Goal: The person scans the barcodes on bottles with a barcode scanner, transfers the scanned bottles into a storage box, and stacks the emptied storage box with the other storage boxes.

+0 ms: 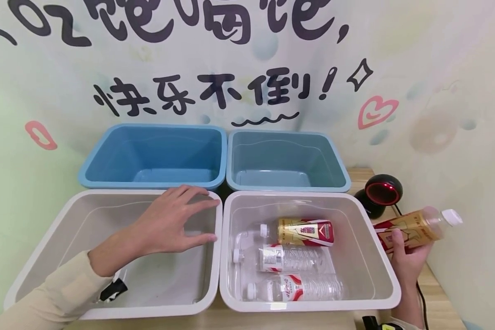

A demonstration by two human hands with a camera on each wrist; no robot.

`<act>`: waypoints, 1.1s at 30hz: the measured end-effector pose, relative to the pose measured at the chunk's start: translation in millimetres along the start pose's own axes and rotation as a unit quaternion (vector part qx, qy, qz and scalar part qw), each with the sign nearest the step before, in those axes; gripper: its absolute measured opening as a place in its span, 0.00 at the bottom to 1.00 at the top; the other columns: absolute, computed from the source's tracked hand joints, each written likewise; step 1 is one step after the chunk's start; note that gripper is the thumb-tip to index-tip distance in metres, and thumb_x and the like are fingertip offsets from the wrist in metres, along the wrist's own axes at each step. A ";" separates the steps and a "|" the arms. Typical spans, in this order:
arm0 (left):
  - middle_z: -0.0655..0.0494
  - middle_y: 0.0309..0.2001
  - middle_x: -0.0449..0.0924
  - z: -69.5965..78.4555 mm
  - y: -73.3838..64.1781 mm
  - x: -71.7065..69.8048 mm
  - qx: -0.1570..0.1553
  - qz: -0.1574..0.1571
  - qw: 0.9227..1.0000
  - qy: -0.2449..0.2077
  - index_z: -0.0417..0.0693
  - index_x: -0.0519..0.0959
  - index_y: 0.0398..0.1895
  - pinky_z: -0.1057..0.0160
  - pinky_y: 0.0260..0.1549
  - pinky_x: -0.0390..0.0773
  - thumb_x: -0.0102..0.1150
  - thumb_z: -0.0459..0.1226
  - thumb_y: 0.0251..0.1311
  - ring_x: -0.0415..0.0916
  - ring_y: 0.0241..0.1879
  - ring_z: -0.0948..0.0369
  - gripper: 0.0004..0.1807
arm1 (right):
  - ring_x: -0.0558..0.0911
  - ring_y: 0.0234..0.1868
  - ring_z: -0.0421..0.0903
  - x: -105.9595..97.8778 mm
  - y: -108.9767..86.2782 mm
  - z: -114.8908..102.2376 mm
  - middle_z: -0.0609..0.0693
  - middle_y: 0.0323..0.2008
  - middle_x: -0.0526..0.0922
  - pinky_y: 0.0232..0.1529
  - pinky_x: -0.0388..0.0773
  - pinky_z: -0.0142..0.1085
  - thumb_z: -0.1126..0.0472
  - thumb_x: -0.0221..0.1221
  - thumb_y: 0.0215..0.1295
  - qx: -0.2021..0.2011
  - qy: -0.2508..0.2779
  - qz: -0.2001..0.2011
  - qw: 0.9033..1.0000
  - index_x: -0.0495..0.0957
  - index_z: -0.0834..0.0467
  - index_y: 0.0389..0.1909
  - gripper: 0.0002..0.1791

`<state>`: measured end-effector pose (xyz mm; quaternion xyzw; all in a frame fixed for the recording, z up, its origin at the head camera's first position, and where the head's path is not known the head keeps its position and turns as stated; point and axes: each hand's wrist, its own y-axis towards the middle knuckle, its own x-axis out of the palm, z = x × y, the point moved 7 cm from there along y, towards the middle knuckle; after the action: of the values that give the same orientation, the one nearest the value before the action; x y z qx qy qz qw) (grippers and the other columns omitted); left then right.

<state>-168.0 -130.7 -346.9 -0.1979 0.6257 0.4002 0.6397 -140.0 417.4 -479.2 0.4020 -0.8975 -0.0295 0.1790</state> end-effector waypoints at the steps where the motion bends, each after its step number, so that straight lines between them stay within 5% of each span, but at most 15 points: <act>1: 0.55 0.66 0.78 -0.2 -0.6 -0.1 -0.002 -0.001 1.000 -0.001 0.66 0.79 0.70 0.41 0.63 0.79 0.64 0.70 0.59 0.75 0.65 0.51 0.39 | 0.77 0.59 0.43 0.3 0.0 0.5 0.48 0.61 0.76 0.52 0.80 0.22 0.68 0.62 0.67 0.003 -0.004 -0.001 1.000 0.61 0.49 0.75 0.38; 6: 0.55 0.67 0.77 -0.5 -2.7 0.5 -0.009 -0.012 1.000 -0.004 0.67 0.78 0.71 0.40 0.64 0.78 0.65 0.71 0.58 0.74 0.66 0.51 0.40 | 0.76 0.58 0.42 0.9 -1.5 1.7 0.47 0.61 0.75 0.51 0.79 0.21 0.66 0.61 0.67 0.010 -0.007 -0.002 1.000 0.59 0.48 0.74 0.36; 9: 0.55 0.67 0.77 -0.6 -2.5 0.1 -0.007 -0.009 1.000 -0.001 0.68 0.78 0.71 0.40 0.64 0.78 0.65 0.71 0.57 0.74 0.66 0.51 0.40 | 0.77 0.57 0.44 6.6 -2.2 -1.2 0.50 0.61 0.76 0.51 0.81 0.24 0.70 0.59 0.67 -0.011 0.068 -0.018 0.997 0.60 0.50 0.73 0.35; 14: 0.55 0.67 0.77 -0.9 -1.6 -1.6 -0.002 -0.004 1.000 0.003 0.67 0.78 0.71 0.40 0.64 0.78 0.65 0.71 0.57 0.75 0.66 0.51 0.41 | 0.82 0.53 0.50 21.8 -4.4 -9.1 0.59 0.58 0.77 0.49 0.87 0.34 0.80 0.50 0.65 -0.059 0.265 -0.082 0.959 0.61 0.58 0.69 0.33; 16: 0.55 0.67 0.77 -1.2 -1.5 -1.7 -0.005 -0.010 1.000 0.002 0.67 0.78 0.71 0.40 0.65 0.77 0.64 0.71 0.57 0.74 0.66 0.51 0.41 | 0.83 0.53 0.50 25.3 -4.7 -11.5 0.59 0.58 0.78 0.49 0.87 0.35 0.82 0.49 0.64 -0.065 0.282 -0.093 0.953 0.61 0.59 0.69 0.34; 25: 0.54 0.67 0.78 1.0 -0.1 -2.4 0.005 0.001 1.000 0.000 0.67 0.78 0.71 0.41 0.64 0.78 0.64 0.71 0.59 0.75 0.66 0.51 0.39 | 0.72 0.66 0.50 17.6 -0.8 -13.3 0.54 0.68 0.70 0.57 0.83 0.27 0.78 0.53 0.67 -0.023 0.095 -0.039 0.994 0.57 0.53 0.74 0.37; 29: 0.54 0.67 0.78 0.2 0.0 -1.7 0.002 0.002 1.000 -0.002 0.67 0.79 0.70 0.41 0.64 0.78 0.64 0.71 0.59 0.75 0.66 0.51 0.39 | 0.69 0.73 0.50 16.8 2.3 -15.3 0.50 0.73 0.68 0.71 0.76 0.31 0.72 0.58 0.71 0.006 0.007 -0.028 1.000 0.54 0.45 0.77 0.40; 33: 0.54 0.67 0.77 -0.8 -0.3 -0.6 -0.001 -0.001 1.000 -0.002 0.68 0.79 0.70 0.41 0.64 0.78 0.63 0.71 0.59 0.75 0.66 0.51 0.39 | 0.71 0.74 0.49 19.2 6.1 -15.9 0.49 0.74 0.69 0.72 0.75 0.30 0.68 0.62 0.71 0.017 -0.031 -0.019 0.999 0.53 0.42 0.78 0.42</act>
<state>-168.2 -131.7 -346.5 -0.1983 0.6240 0.4008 0.6408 -150.6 408.9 -457.5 0.4210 -0.8951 -0.0301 0.1436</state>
